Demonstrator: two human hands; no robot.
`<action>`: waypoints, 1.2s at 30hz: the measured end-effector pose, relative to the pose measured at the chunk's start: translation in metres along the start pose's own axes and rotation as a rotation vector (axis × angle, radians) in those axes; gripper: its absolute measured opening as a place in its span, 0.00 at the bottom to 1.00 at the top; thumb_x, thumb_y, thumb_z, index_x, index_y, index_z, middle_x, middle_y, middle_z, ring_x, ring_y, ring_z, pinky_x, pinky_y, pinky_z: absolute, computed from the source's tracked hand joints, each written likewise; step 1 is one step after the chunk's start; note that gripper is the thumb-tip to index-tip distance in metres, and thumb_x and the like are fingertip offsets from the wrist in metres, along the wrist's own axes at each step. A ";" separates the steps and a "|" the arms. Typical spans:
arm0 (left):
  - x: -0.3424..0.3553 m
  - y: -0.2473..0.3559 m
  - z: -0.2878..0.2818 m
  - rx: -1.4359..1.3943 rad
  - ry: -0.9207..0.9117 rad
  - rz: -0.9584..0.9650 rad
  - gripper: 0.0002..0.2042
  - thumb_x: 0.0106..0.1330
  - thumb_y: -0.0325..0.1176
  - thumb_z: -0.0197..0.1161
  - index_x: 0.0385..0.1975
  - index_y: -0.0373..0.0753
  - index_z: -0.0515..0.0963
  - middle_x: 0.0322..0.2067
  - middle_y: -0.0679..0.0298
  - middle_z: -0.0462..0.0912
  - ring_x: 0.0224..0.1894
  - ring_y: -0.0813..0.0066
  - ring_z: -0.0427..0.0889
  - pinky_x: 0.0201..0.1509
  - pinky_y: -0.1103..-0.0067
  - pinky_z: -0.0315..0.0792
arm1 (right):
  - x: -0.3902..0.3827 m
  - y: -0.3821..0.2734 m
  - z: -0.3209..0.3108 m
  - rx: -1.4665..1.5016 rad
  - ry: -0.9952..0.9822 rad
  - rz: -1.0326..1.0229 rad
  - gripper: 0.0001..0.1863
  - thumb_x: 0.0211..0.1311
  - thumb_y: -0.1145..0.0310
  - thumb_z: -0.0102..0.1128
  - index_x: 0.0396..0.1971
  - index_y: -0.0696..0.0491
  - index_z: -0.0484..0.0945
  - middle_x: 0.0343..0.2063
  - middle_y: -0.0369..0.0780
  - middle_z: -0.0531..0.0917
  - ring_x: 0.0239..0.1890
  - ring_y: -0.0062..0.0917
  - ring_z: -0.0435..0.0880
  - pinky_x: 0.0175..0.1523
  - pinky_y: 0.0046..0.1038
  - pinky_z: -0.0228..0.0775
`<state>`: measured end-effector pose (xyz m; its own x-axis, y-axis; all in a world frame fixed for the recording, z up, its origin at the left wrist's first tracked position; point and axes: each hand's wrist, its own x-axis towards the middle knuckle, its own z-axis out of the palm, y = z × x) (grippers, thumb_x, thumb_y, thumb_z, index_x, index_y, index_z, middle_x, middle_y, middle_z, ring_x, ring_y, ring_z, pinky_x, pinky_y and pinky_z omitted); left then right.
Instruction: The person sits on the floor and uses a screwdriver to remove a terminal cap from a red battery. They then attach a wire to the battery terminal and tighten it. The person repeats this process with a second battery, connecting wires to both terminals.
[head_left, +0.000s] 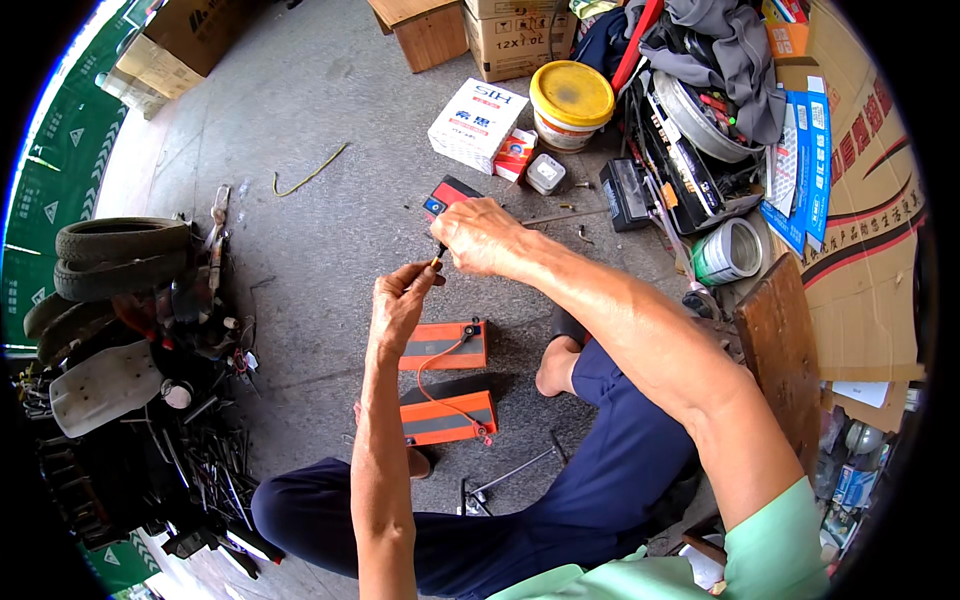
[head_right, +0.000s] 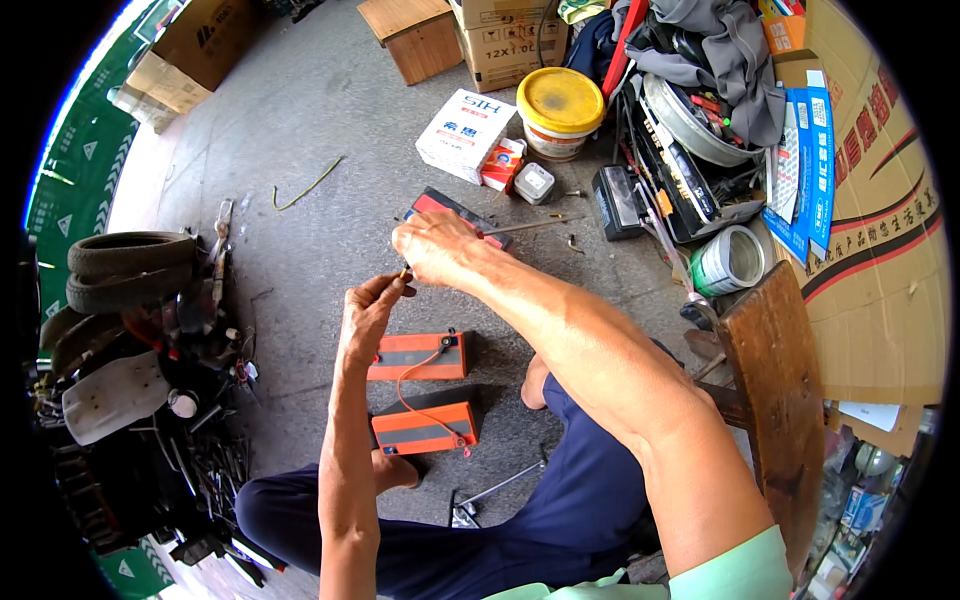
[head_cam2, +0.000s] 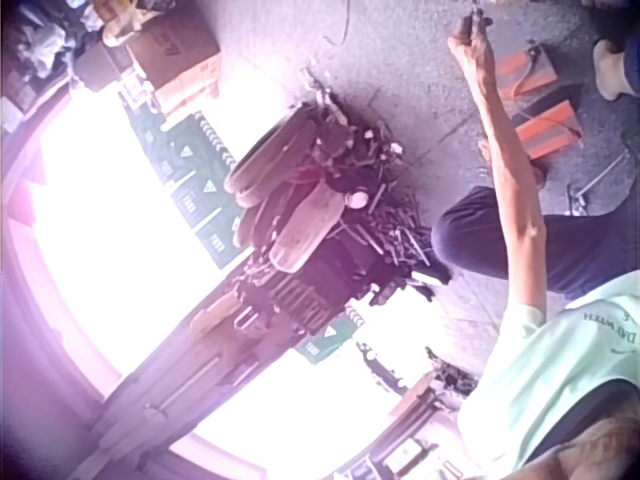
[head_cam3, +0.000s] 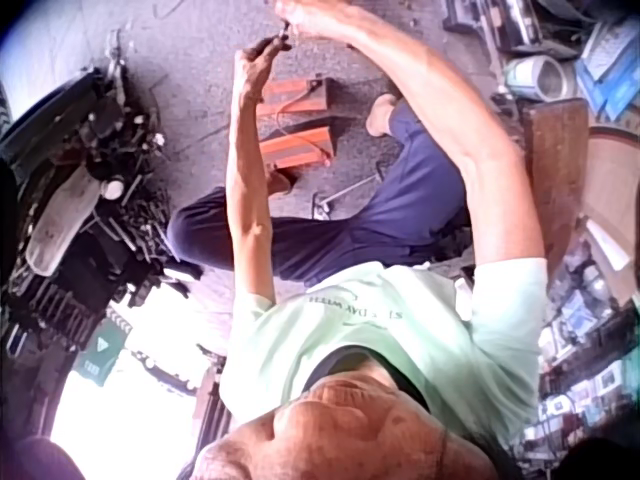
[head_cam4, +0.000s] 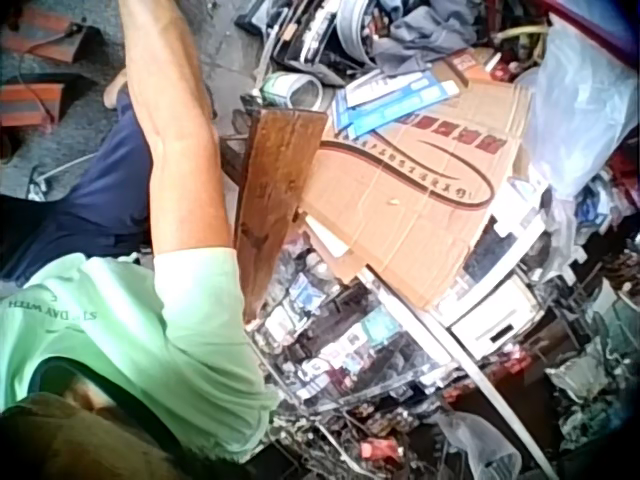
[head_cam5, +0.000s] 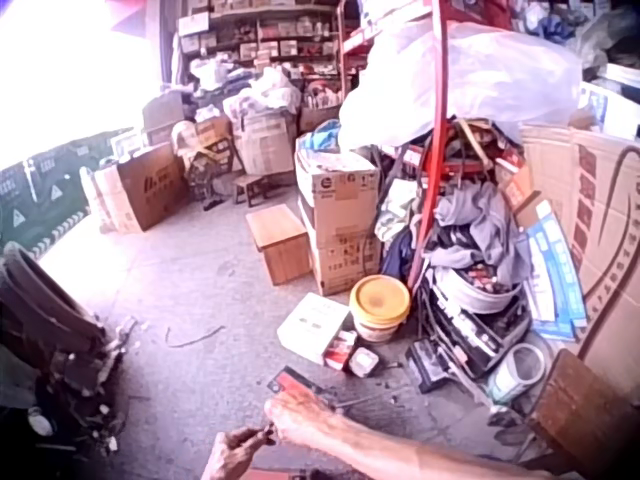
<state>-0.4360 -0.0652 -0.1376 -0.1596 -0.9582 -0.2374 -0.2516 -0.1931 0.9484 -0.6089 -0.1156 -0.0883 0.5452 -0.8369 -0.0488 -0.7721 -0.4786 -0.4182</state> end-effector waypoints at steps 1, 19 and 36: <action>0.002 -0.002 -0.007 -0.025 -0.002 -0.036 0.13 0.65 0.39 0.57 0.37 0.35 0.81 0.15 0.72 0.74 0.17 0.89 0.63 0.21 0.87 0.57 | 0.002 0.001 0.001 -0.015 0.029 -0.005 0.05 0.49 0.75 0.52 0.22 0.58 0.78 0.22 0.49 0.80 0.30 0.41 0.82 0.35 0.38 0.74; 0.002 -0.059 -0.022 0.962 0.258 -0.036 0.08 0.58 0.36 0.58 0.31 0.46 0.83 0.26 0.54 0.82 0.32 0.55 0.81 0.37 0.65 0.75 | 0.022 -0.032 0.009 -0.286 0.098 -0.183 0.03 0.47 0.76 0.54 0.20 0.58 0.77 0.22 0.47 0.80 0.28 0.37 0.84 0.32 0.35 0.76; -0.040 -0.024 -0.034 -1.668 0.318 -0.310 0.22 0.69 0.45 0.48 0.49 0.29 0.70 0.43 0.53 0.77 0.44 0.64 0.76 0.44 0.72 0.70 | 0.012 -0.037 0.004 0.096 0.194 -0.043 0.08 0.50 0.72 0.53 0.21 0.62 0.75 0.18 0.52 0.78 0.27 0.44 0.82 0.33 0.38 0.75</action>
<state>-0.3909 -0.0295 -0.1439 -0.0689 -0.8071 -0.5864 0.9813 -0.1607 0.1059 -0.5726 -0.1072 -0.0776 0.4971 -0.8559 0.1425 -0.7097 -0.4955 -0.5008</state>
